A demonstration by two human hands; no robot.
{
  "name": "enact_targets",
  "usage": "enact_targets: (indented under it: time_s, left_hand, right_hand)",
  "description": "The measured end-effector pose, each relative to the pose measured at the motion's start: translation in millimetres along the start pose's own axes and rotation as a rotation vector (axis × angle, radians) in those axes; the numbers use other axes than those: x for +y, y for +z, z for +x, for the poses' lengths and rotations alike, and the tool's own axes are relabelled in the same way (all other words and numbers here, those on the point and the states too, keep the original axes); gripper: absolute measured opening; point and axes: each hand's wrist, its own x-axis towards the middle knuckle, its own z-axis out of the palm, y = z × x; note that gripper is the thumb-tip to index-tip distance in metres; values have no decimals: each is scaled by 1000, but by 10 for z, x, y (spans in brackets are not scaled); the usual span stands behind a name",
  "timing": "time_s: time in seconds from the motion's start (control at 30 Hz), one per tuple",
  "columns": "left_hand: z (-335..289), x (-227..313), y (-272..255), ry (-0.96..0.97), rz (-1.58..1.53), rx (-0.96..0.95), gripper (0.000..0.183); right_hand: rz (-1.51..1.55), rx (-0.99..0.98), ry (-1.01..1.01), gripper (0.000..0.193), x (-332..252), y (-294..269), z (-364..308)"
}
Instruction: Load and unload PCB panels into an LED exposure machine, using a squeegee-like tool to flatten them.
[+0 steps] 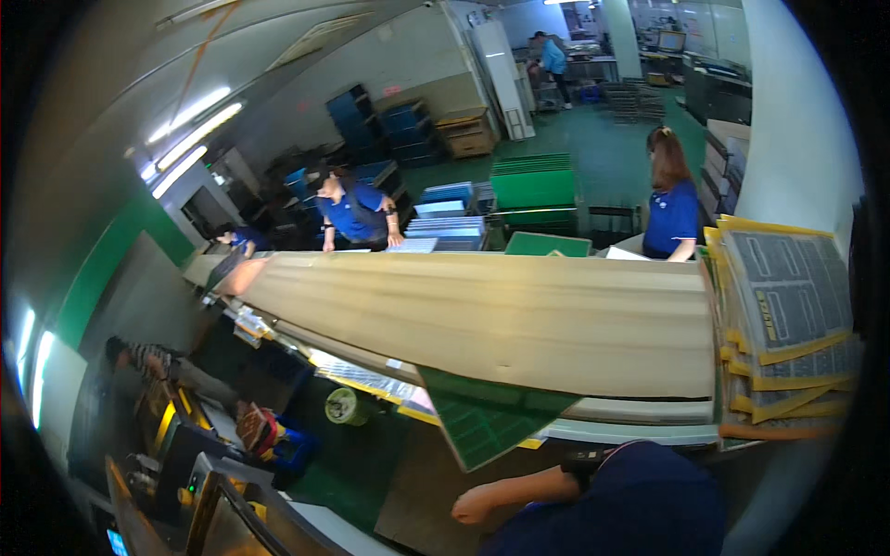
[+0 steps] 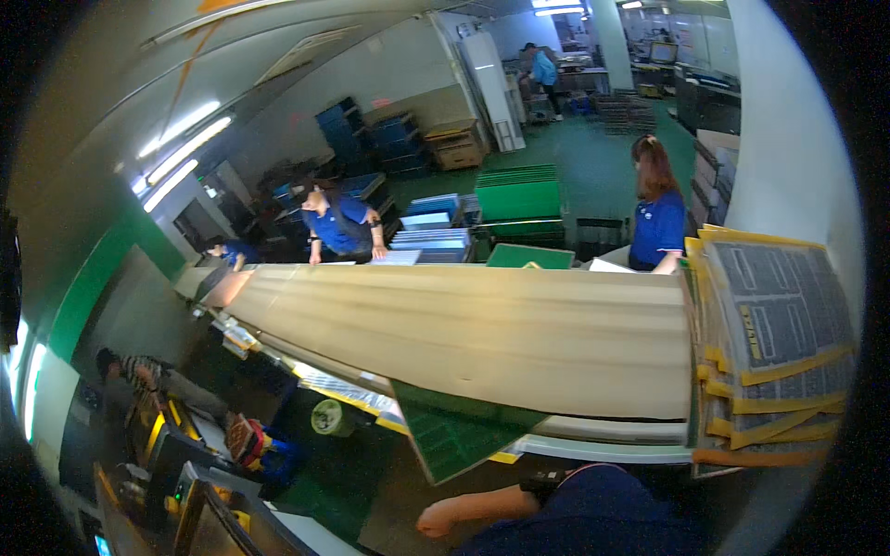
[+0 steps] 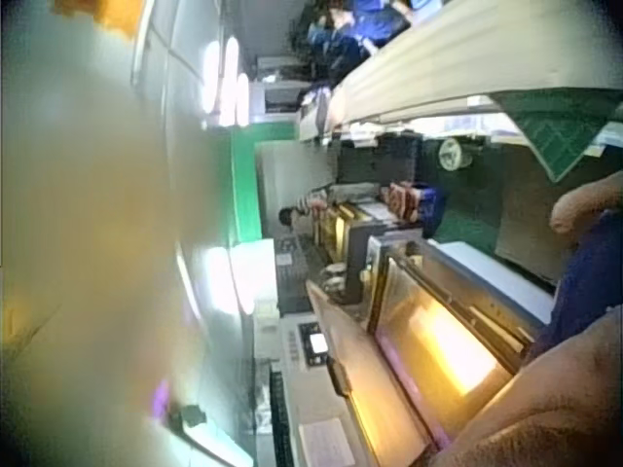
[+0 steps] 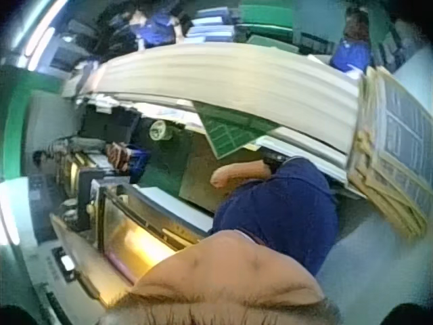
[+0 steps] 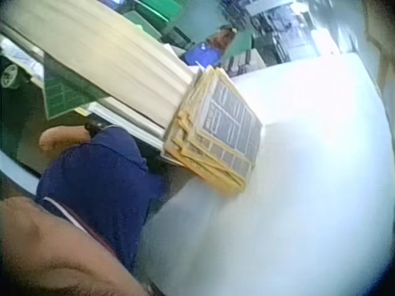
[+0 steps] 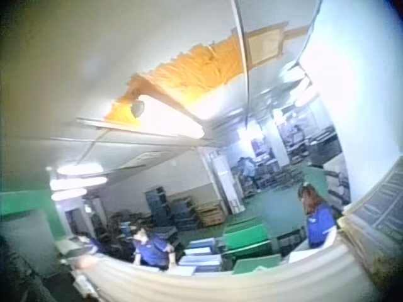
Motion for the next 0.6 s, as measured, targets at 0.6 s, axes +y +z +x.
enact_targets:
  time_s: [0.6]
  left_hand:
    - [-308, -302, -435, 74, -480, 142, 38]
  right_hand:
    - [410, -258, 304, 65, -449, 149, 99]
